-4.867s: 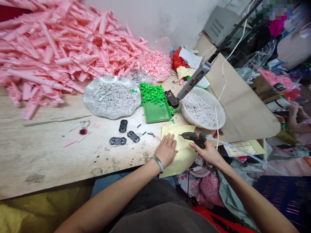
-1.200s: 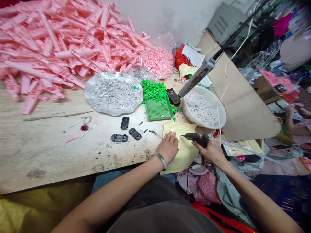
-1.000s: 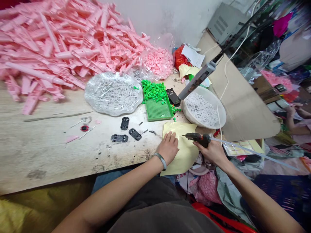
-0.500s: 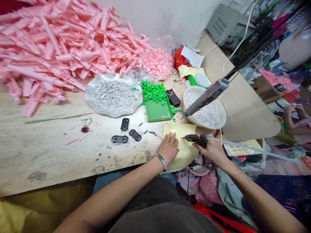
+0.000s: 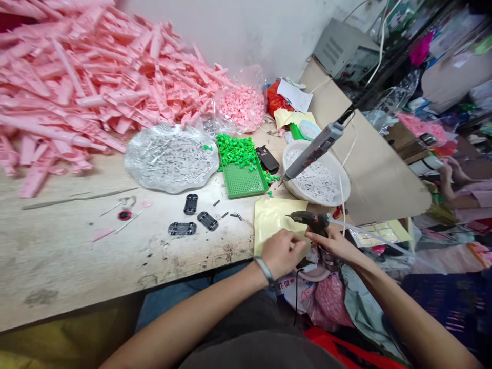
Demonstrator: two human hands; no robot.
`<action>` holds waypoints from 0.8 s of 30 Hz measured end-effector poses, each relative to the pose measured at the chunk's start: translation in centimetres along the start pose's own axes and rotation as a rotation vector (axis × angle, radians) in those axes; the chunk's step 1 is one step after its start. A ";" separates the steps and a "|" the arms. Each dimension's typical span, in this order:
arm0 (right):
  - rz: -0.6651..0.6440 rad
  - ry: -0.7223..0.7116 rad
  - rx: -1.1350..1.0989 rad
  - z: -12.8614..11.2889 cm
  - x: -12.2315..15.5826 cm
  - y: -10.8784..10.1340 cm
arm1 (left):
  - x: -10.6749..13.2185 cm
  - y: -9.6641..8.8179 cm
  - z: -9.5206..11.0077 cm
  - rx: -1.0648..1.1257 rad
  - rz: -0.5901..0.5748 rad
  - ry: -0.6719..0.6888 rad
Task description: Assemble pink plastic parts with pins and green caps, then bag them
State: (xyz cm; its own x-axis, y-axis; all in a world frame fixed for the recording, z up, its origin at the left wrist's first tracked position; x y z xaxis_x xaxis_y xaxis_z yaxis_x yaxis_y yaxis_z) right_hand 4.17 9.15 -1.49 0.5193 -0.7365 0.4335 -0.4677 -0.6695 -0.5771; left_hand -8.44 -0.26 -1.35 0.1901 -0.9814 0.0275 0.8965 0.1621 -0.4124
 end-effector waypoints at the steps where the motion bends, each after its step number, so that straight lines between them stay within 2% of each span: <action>1: 0.026 -0.026 -0.027 -0.2 0.2 -0.1 | 0.0 1.1 0.7 0.159 -0.029 -0.069; 3: 0.101 -0.056 -0.069 -0.3 0.4 -0.7 | -0.1 2.8 2.4 0.358 -0.042 -0.161; 5: 0.163 -0.050 -0.094 0.2 0.7 -1.1 | -0.2 3.1 4.4 0.392 0.011 -0.142; 7: 0.185 -0.046 -0.152 0.9 0.8 -1.1 | 0.2 2.9 6.6 0.314 0.039 0.002; 9: 0.166 -0.048 -0.217 1.6 0.8 -0.5 | 1.1 2.9 7.7 0.144 0.013 0.160; 11: 0.131 -0.057 -0.248 2.1 0.7 0.0 | 2.1 3.1 6.7 -0.096 -0.019 0.267; 14: 0.079 -0.070 -0.223 2.3 0.7 0.4 | 3.0 2.5 3.0 -0.437 -0.013 0.371; 18: 0.070 -0.079 -0.211 1.3 0.6 -0.1 | 2.8 1.2 -2.3 -0.695 -0.050 0.352; 20: 0.046 -0.073 -0.253 0.6 0.4 0.0 | 2.4 0.6 -3.4 -0.759 -0.055 0.331; 24: -0.016 -0.053 -0.379 0.2 -0.4 1.1 | 1.4 -1.1 -3.6 -0.794 -0.002 0.254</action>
State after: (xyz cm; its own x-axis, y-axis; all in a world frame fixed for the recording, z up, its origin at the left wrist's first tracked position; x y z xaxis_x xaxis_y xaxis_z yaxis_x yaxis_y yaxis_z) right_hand 3.54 8.71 -2.43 0.5605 -0.7260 0.3985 -0.6854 -0.6767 -0.2689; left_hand -10.55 -2.18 -4.13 0.0073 -0.9904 -0.1384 0.3299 0.1330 -0.9346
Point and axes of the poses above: each hand's wrist, its own x-axis away from the middle knuckle, its own y-axis out of the palm, z = x × y, the point moved 10 cm from there along -x, towards the middle knuckle, and after that the axes turned 2 degrees about z, right-handed, at the moved point
